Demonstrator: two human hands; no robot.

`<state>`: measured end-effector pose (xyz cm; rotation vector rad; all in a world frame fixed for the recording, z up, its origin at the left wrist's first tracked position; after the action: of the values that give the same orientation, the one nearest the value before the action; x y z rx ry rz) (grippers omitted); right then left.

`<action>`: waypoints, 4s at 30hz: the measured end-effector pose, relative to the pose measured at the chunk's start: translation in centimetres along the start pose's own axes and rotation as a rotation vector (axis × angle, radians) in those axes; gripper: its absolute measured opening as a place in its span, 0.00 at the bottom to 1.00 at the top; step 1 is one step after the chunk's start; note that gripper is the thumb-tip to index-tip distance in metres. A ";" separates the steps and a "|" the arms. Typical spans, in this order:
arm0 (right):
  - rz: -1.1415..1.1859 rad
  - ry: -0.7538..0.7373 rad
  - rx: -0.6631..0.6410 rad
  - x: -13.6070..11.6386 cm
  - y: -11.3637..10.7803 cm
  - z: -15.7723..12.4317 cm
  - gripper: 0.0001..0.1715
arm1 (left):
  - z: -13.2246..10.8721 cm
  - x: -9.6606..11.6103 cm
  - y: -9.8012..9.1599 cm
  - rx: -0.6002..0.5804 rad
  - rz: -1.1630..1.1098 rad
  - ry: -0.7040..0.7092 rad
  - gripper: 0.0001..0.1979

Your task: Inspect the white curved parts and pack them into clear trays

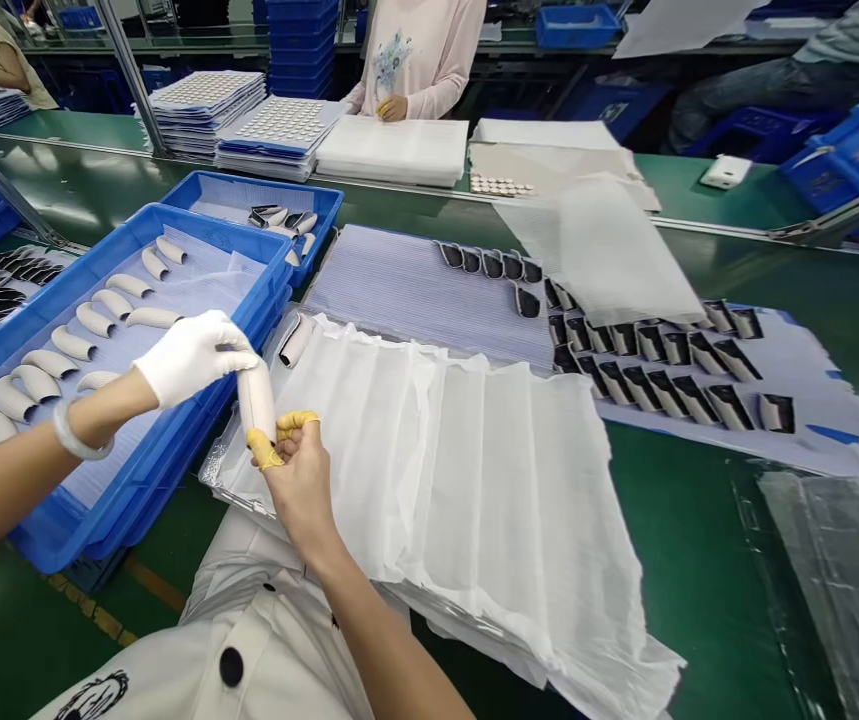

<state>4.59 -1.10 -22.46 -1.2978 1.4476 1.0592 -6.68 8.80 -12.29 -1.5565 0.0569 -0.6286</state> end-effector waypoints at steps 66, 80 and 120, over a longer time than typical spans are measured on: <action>-1.480 -0.984 -0.163 0.9 8.2 3.6 0.23 | -0.6 -15.3 -8.0 0.005 0.056 -0.271 0.17; -1.320 -0.753 -0.451 -8.8 20.1 9.1 0.17 | -11.5 -28.5 -7.7 -0.126 0.191 -0.703 0.19; -0.831 -0.345 -0.701 -6.0 21.2 3.6 0.19 | -21.0 -24.8 -10.0 0.454 -0.353 -0.808 0.16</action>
<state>-15.92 5.51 -16.81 -1.8407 0.1741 1.1386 -39.74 0.91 -12.65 -1.2780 -0.9225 -0.2147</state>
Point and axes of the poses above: each hand's wrist, its own z-axis towards the middle knuckle, its own y-axis out of the palm, x = y × z, the point moved 10 cm from there along z, towards the middle knuckle, and after that the axes turned 2 degrees about y, right-handed, at the moved point
